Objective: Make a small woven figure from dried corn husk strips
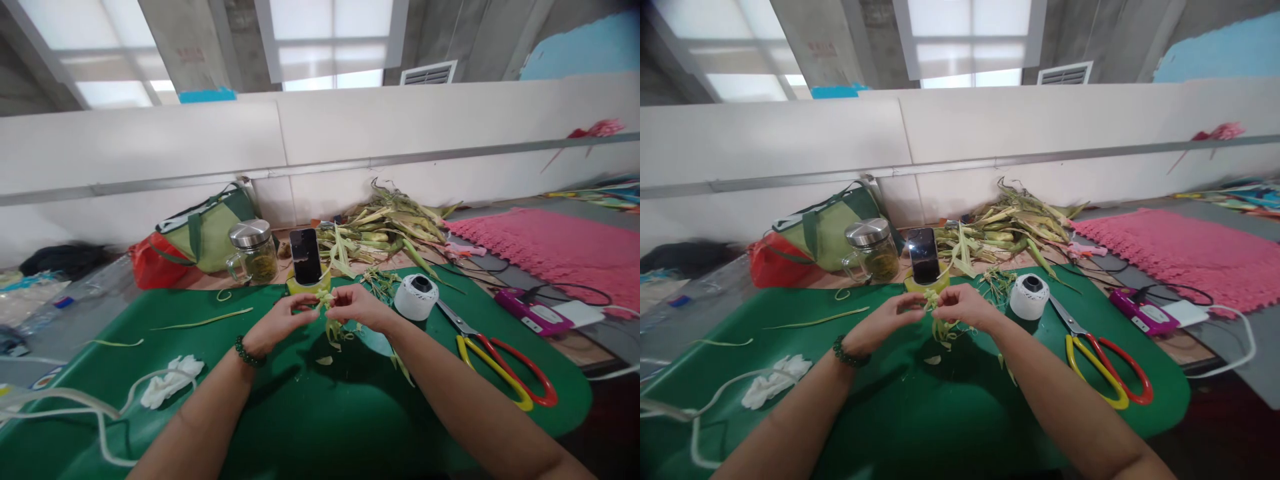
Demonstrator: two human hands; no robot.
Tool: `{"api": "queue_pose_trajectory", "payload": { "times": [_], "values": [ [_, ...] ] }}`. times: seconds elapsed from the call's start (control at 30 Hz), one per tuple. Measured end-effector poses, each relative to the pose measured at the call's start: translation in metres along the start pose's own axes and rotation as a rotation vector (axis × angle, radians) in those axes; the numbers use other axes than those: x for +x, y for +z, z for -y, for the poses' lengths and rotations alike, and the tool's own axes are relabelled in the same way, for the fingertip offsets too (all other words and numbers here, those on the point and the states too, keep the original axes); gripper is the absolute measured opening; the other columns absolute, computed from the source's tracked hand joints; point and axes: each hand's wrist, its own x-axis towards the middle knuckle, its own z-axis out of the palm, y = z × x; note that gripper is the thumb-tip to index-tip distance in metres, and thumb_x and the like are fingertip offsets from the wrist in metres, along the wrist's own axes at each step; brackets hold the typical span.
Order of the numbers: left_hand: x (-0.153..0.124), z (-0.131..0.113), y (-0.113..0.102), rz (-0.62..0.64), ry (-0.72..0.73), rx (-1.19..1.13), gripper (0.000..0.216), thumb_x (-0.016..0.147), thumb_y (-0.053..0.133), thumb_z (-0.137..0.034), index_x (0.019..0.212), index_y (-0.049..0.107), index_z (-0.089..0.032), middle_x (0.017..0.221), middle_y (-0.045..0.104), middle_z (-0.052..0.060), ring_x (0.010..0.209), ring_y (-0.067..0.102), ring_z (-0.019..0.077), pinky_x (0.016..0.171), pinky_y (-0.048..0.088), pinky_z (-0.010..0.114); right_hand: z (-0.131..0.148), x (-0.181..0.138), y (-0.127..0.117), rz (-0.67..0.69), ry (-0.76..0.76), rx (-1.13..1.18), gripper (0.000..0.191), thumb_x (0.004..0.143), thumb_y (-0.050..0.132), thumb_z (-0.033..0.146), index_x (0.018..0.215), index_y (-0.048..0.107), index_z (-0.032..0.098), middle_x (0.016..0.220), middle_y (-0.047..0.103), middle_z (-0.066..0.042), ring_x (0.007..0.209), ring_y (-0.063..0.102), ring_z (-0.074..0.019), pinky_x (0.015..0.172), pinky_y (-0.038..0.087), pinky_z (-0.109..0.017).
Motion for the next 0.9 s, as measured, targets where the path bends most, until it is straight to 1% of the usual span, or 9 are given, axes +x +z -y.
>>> {"api": "queue_pose_trajectory", "payload": {
  "times": [0.1,0.2,0.3,0.43,0.53,0.63,0.77,0.83,0.9],
  "values": [
    [0.0,-0.002,0.003,-0.077,0.039,-0.072,0.031,0.064,0.073,-0.035,0.088,0.07,-0.016,0.084,0.069,0.006,0.073,0.058,0.016,0.065,0.044,0.026,-0.004,0.001,0.006,0.049,0.001,-0.015,0.023,0.056,0.076,0.028,0.06,0.057,0.015,0.049,0.053,0.005,0.046,0.046,-0.0068,0.047,0.037,-0.021],
    [-0.001,0.0,0.008,-0.065,0.046,-0.11,0.028,0.058,0.077,-0.036,0.072,0.069,-0.014,0.063,0.064,0.001,0.056,0.051,0.0111,0.057,0.041,0.024,-0.006,0.001,0.01,0.072,0.014,-0.022,0.024,0.057,0.077,0.031,0.059,0.06,0.014,0.049,0.055,0.004,0.047,0.049,-0.0083,0.048,0.038,-0.023],
    [-0.001,0.003,0.012,-0.12,0.052,-0.124,0.029,0.055,0.079,-0.036,0.066,0.066,-0.013,0.054,0.059,-0.002,0.05,0.047,0.0089,0.052,0.038,0.023,-0.006,0.0,0.014,0.038,0.025,-0.022,0.025,0.057,0.076,0.033,0.058,0.061,0.014,0.05,0.056,0.003,0.048,0.051,-0.0096,0.05,0.04,-0.024],
    [0.0,0.007,0.017,-0.213,0.067,-0.103,0.03,0.052,0.08,-0.036,0.064,0.065,-0.013,0.052,0.058,-0.002,0.049,0.047,0.0088,0.049,0.038,0.022,-0.01,0.001,0.019,-0.04,-0.009,-0.137,0.02,0.061,0.07,0.029,0.054,0.057,0.016,0.051,0.055,0.002,0.049,0.05,-0.0107,0.049,0.038,-0.024],
    [0.003,0.011,0.017,-0.238,0.081,-0.067,0.027,0.052,0.08,-0.033,0.063,0.065,-0.013,0.054,0.061,0.0,0.051,0.051,0.0107,0.051,0.04,0.023,-0.015,0.001,0.022,-0.132,-0.09,-0.371,0.021,0.066,0.064,0.025,0.051,0.052,0.017,0.05,0.052,0.002,0.049,0.045,-0.0101,0.046,0.03,-0.022],
    [0.005,0.015,0.015,-0.218,0.078,-0.026,0.027,0.051,0.08,-0.033,0.063,0.065,-0.013,0.059,0.064,0.003,0.056,0.055,0.0135,0.055,0.042,0.024,-0.017,0.001,0.024,-0.199,-0.158,-0.595,0.026,0.067,0.063,0.023,0.048,0.047,0.018,0.048,0.045,0.004,0.05,0.04,-0.0094,0.047,0.025,-0.022],
    [0.005,0.012,0.011,-0.153,0.047,-0.047,0.035,0.052,0.08,-0.036,0.074,0.067,-0.013,0.062,0.065,0.002,0.058,0.056,0.014,0.056,0.043,0.025,-0.014,0.001,0.024,-0.167,-0.167,-0.662,0.02,0.069,0.065,0.022,0.055,0.053,0.017,0.052,0.05,0.003,0.053,0.044,-0.01,0.049,0.028,-0.022],
    [0.005,0.009,0.009,-0.148,0.061,-0.08,0.038,0.054,0.079,-0.04,0.077,0.067,-0.013,0.062,0.064,0.001,0.056,0.054,0.0127,0.054,0.041,0.024,-0.009,0.001,0.019,-0.1,-0.154,-0.616,0.013,0.069,0.069,0.027,0.066,0.06,0.017,0.057,0.055,0.003,0.055,0.048,-0.0112,0.049,0.031,-0.021],
    [0.004,0.005,0.007,-0.176,0.079,-0.117,0.04,0.055,0.079,-0.042,0.081,0.067,-0.013,0.059,0.062,0.0,0.054,0.051,0.0108,0.052,0.039,0.022,0.0,-0.001,0.01,-0.08,-0.153,-0.593,0.021,0.07,0.07,0.035,0.081,0.065,0.018,0.061,0.058,0.002,0.056,0.052,-0.0126,0.05,0.034,-0.022]
  ]
}}
